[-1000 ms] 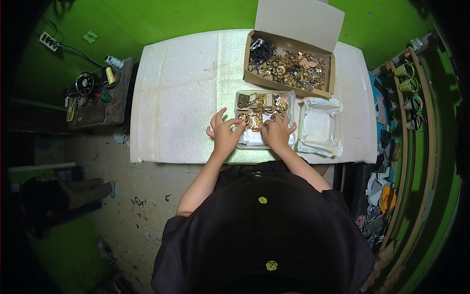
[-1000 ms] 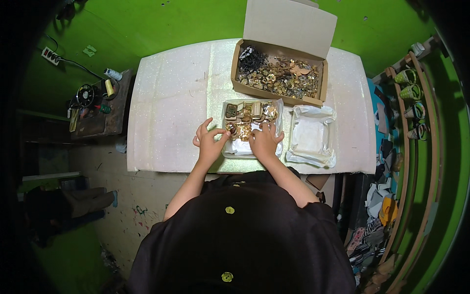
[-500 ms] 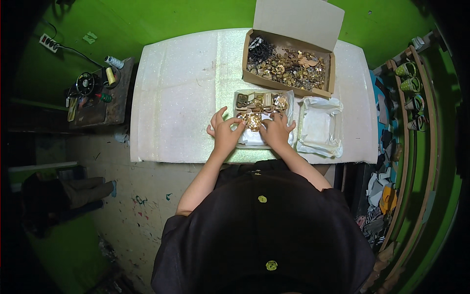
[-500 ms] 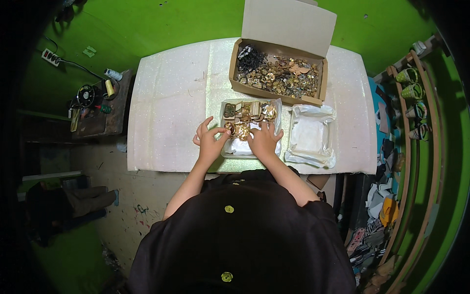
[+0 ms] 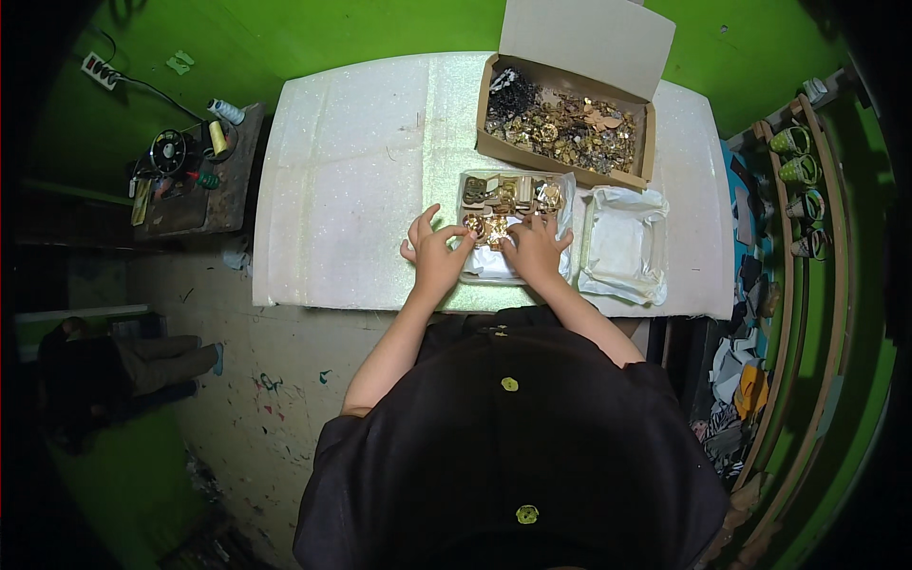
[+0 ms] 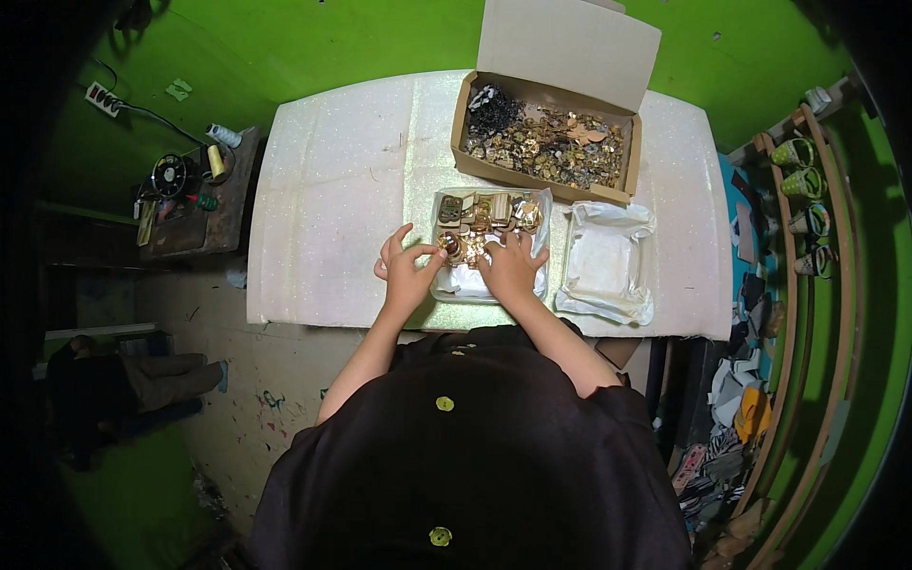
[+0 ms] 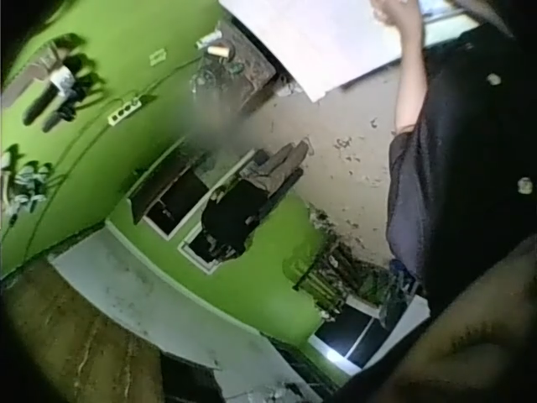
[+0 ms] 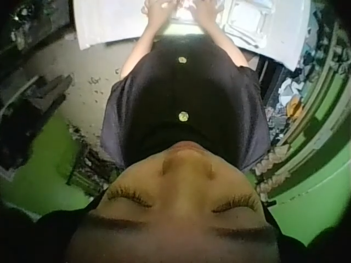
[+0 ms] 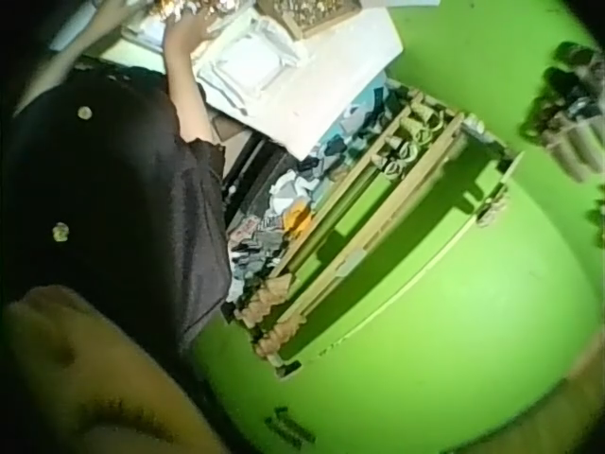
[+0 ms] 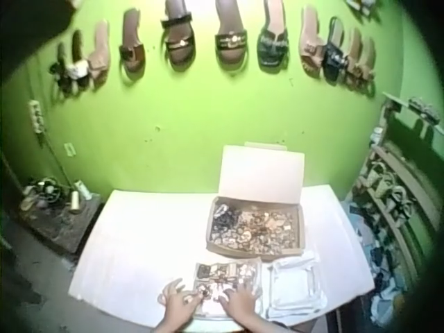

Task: Sorting and inspecting various metal shoe accessories and components from a box.

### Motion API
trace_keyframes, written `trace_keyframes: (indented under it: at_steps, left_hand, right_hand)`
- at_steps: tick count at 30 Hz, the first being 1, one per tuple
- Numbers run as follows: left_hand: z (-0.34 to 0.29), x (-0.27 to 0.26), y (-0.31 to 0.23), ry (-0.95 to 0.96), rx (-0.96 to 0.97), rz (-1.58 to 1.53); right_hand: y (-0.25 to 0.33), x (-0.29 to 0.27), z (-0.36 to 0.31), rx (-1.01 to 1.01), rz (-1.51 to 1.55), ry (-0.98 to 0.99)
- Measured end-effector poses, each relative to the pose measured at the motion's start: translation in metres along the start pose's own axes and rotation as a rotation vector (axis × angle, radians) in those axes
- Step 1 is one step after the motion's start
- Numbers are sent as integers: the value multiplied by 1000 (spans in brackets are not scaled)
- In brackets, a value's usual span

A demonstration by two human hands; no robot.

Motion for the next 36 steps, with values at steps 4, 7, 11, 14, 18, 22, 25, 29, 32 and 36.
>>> trace_keyframes:
  at_steps: [4,7,11,14,18,22,25,29,32,36]
  left_hand:
    - [0,0,1,-1,4,-3]
    - [0,1,3,-6,6,0]
    - [0,1,3,-8,19,-9]
    - [-1,1,1,7,-8,-7]
    - [-2,1,2,8,-11,-14]
    - [-1,3,6,2,2,-3]
    - [-1,3,3,4,0,-1]
    - [-2,4,1,7,4,-2]
    - [-2,4,-4,15,2,5]
    - [-2,9,-3,34,10,-11]
  right_hand:
    - [1,-2,0,-4,-6,18]
    - [2,-6,-2,-3,-6,10]
    - [1,-4,-1,-3,2,13]
    - [1,-5,-2,-15,-8,-6]
    - [1,-3,-1,-22,-7,-2]
    - [4,-8,-2,-35,1,-17]
    - [3,-9,-3,-44,-2,-18]
    - [2,-9,-3,-42,-4,-12]
    - [4,-17,-6,-38,-16,-35]
    - [9,-39,-8,-75,215,-84]
Point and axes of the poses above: each hand's wrist, its own z-axis towards the middle knuckle, its own x-axis out of the palm, y = z × x, the point moved 7 cm from there along z, towards the middle knuckle, and after that the axes turned 7 degrees about -z, right-handed, at the moved point
